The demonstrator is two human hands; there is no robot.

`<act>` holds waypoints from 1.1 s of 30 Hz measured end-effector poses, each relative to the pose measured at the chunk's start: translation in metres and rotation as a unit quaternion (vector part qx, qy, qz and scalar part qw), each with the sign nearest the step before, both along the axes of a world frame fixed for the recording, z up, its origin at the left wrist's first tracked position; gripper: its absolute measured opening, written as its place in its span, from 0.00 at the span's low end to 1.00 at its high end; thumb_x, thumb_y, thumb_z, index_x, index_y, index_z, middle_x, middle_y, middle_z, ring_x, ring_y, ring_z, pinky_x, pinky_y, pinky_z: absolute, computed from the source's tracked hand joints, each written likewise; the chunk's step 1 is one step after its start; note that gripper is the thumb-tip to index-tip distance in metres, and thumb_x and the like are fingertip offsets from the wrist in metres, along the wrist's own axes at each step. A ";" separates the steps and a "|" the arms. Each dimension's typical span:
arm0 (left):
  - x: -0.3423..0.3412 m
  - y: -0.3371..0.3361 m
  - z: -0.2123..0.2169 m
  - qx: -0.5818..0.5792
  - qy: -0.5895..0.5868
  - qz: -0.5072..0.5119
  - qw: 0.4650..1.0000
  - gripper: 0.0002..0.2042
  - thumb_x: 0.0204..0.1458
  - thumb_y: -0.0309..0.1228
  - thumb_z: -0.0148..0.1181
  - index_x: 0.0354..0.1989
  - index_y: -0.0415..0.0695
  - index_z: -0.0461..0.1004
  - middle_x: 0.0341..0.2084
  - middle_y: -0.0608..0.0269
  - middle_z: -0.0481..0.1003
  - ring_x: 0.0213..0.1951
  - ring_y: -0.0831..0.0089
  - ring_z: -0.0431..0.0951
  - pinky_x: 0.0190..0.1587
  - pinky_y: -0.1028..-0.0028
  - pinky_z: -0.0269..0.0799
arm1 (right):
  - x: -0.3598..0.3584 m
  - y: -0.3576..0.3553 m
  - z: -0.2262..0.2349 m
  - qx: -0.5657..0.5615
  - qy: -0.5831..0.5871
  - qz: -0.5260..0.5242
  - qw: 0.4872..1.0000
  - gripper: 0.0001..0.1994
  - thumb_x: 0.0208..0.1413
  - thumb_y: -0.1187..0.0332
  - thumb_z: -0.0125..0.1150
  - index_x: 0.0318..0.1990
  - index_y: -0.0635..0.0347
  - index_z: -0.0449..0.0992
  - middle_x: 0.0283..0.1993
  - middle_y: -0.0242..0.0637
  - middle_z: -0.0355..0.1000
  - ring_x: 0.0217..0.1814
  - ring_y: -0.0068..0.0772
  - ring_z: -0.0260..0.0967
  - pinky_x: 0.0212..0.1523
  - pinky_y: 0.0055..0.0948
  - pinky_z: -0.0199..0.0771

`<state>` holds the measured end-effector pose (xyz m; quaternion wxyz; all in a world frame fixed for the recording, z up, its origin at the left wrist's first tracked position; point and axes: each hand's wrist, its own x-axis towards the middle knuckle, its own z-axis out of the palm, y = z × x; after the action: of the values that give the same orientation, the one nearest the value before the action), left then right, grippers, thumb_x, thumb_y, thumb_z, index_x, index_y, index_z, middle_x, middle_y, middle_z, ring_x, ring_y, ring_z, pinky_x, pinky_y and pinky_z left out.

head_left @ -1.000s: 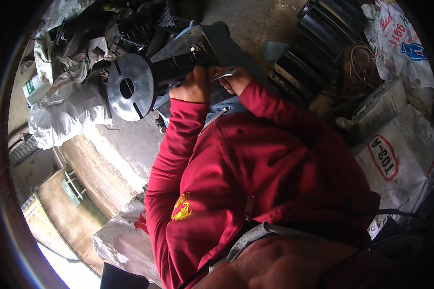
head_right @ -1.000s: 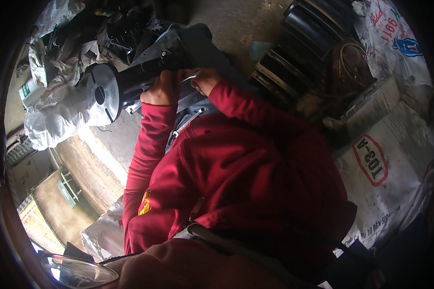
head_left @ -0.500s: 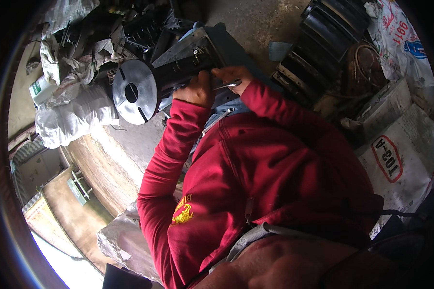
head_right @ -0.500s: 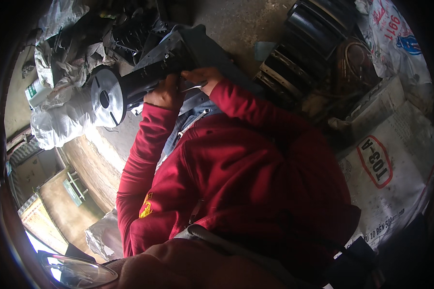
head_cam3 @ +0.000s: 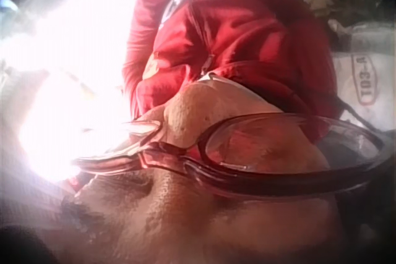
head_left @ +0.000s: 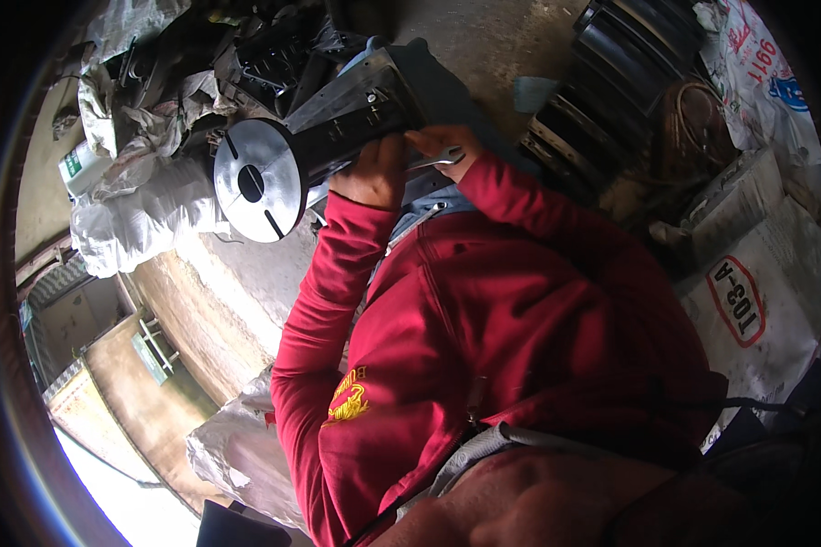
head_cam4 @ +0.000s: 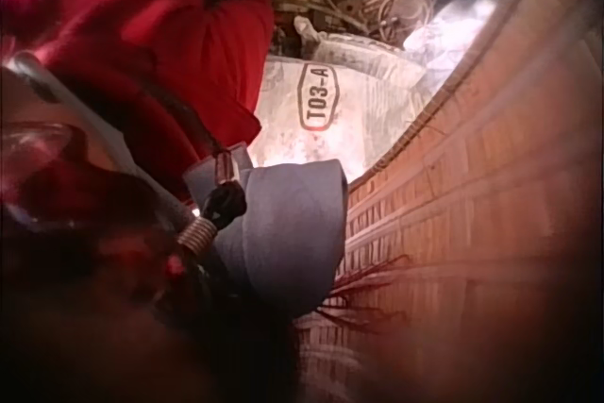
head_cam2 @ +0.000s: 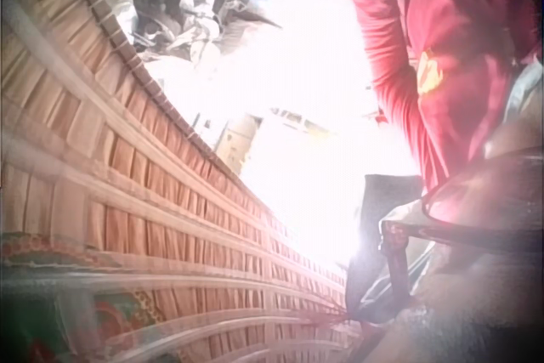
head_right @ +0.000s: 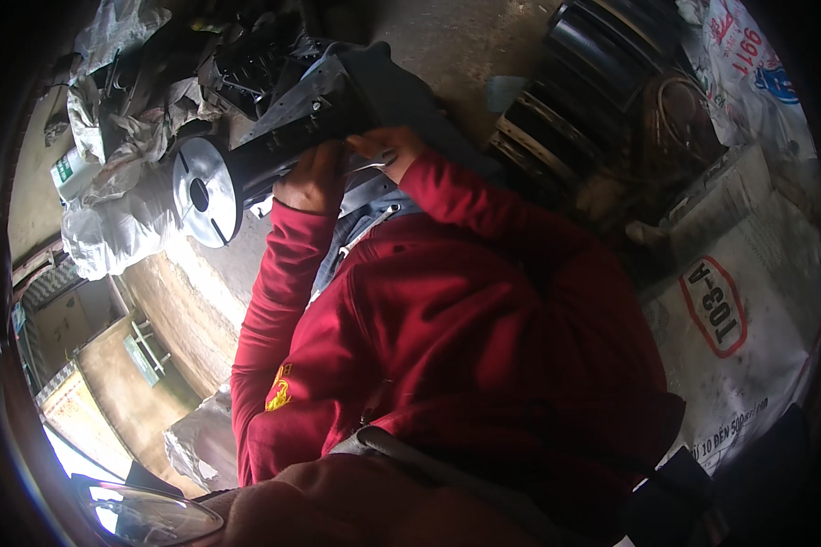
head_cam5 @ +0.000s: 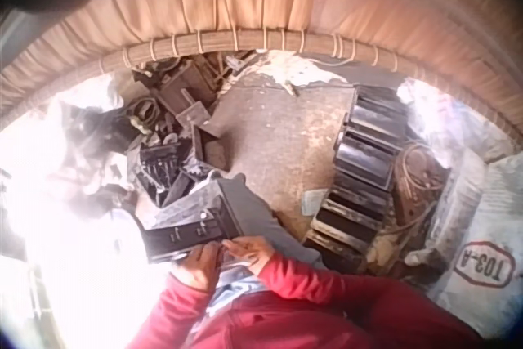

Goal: The person assembles a metal component by inserting bolts and tightening them with a wrench. They repeatedly adjust the part and use the wrench to secure the bolts in place.

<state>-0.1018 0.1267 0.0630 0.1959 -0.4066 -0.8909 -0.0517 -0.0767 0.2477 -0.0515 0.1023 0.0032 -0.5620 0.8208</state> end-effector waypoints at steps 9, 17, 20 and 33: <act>0.011 0.001 -0.005 0.001 -0.046 0.063 0.997 0.12 0.52 0.42 0.58 0.26 0.50 0.66 0.13 0.63 0.72 0.13 0.63 0.73 0.12 0.65 0.64 | 0.006 0.015 0.022 -0.074 -0.081 0.088 0.990 0.12 0.56 0.60 0.61 0.26 0.58 0.77 0.18 0.20 0.62 0.20 0.10 0.55 0.18 0.19 0.49; 0.031 0.001 -0.048 0.084 -0.121 0.131 0.980 0.09 0.50 0.36 0.61 0.27 0.44 0.72 0.11 0.57 0.71 0.12 0.61 0.73 0.16 0.65 0.66 | 0.004 0.021 0.026 -0.064 -0.150 0.130 0.978 0.18 0.56 0.53 0.60 0.23 0.57 0.76 0.19 0.21 0.63 0.22 0.11 0.55 0.23 0.18 0.55; 0.041 0.000 -0.062 0.336 -0.370 0.175 0.849 0.09 0.49 0.35 0.61 0.28 0.43 0.72 0.12 0.54 0.71 0.15 0.58 0.74 0.18 0.63 0.68 | 0.007 0.025 0.024 -0.086 -0.148 0.153 0.973 0.18 0.56 0.54 0.61 0.21 0.56 0.73 0.19 0.20 0.61 0.22 0.10 0.53 0.23 0.18 0.52; 0.054 -0.007 -0.043 0.398 -0.658 0.134 0.625 0.11 0.50 0.35 0.55 0.30 0.38 0.78 0.19 0.60 0.76 0.22 0.73 0.75 0.26 0.74 0.69 | 0.010 0.015 0.029 -0.044 -0.185 0.074 0.979 0.20 0.55 0.54 0.61 0.17 0.53 0.67 0.15 0.20 0.57 0.16 0.10 0.51 0.17 0.18 0.48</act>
<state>-0.0481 0.1200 0.0205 -0.2954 -0.0225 -0.7197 -0.6279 -0.0672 0.2632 -0.0220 -0.0640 -0.1116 -0.5325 0.8366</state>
